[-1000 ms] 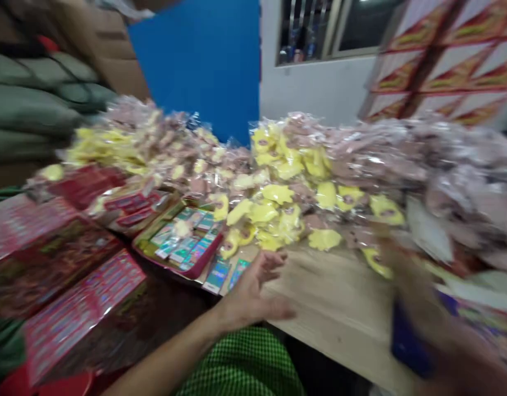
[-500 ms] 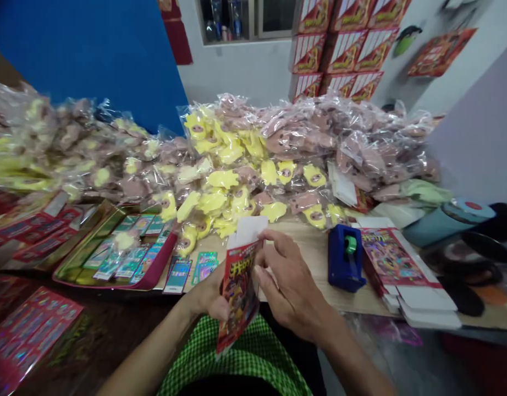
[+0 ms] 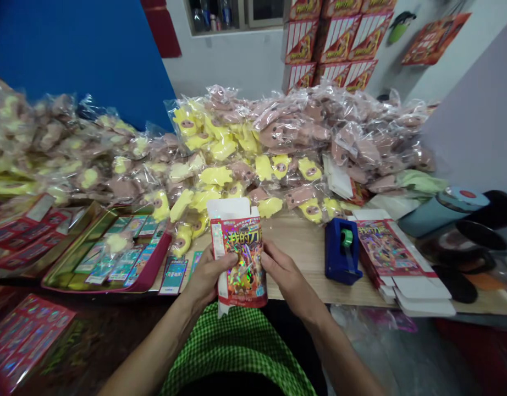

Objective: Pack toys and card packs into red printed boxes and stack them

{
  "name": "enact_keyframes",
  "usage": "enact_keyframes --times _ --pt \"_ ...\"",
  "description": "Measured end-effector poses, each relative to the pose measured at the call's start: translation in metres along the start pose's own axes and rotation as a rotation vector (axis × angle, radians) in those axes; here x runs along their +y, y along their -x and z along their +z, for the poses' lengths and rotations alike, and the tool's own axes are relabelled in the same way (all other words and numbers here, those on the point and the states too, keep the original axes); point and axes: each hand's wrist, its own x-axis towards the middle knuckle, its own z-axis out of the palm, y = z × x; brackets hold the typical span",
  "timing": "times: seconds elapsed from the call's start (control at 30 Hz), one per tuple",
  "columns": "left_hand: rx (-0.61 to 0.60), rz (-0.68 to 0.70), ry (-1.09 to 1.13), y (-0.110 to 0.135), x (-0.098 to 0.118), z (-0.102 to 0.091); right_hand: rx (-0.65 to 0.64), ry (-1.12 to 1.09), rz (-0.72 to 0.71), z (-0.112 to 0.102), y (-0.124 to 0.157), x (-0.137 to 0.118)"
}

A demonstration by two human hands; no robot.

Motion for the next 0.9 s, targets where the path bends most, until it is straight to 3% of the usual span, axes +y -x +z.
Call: enact_keyframes --times 0.1,0.2,0.33,0.4,0.5,0.57,0.77,0.9 --pt "0.057 0.020 -0.040 0.000 -0.003 0.002 0.173 -0.214 0.062 0.010 -0.002 0.014" --pt "0.099 0.054 -0.093 0.005 -0.012 -0.002 0.231 -0.304 0.111 0.011 -0.004 0.015" --pt "0.031 -0.085 -0.140 0.018 -0.029 -0.008 0.287 -0.313 0.100 0.008 -0.001 0.012" --pt "0.116 -0.023 -0.144 0.025 -0.039 -0.009 0.278 -0.217 0.102 0.009 0.005 0.017" --pt "0.299 0.199 -0.203 0.034 -0.049 -0.009 0.250 0.014 0.101 0.014 0.017 0.029" --pt "0.340 0.263 -0.291 0.040 -0.055 -0.011 0.235 0.090 0.077 0.016 0.024 0.037" --pt "0.387 0.285 -0.499 0.054 -0.060 -0.021 0.124 0.243 -0.001 0.011 0.032 0.037" --pt "0.324 0.184 -0.344 0.054 -0.043 -0.024 0.075 0.191 -0.023 0.006 0.028 0.029"
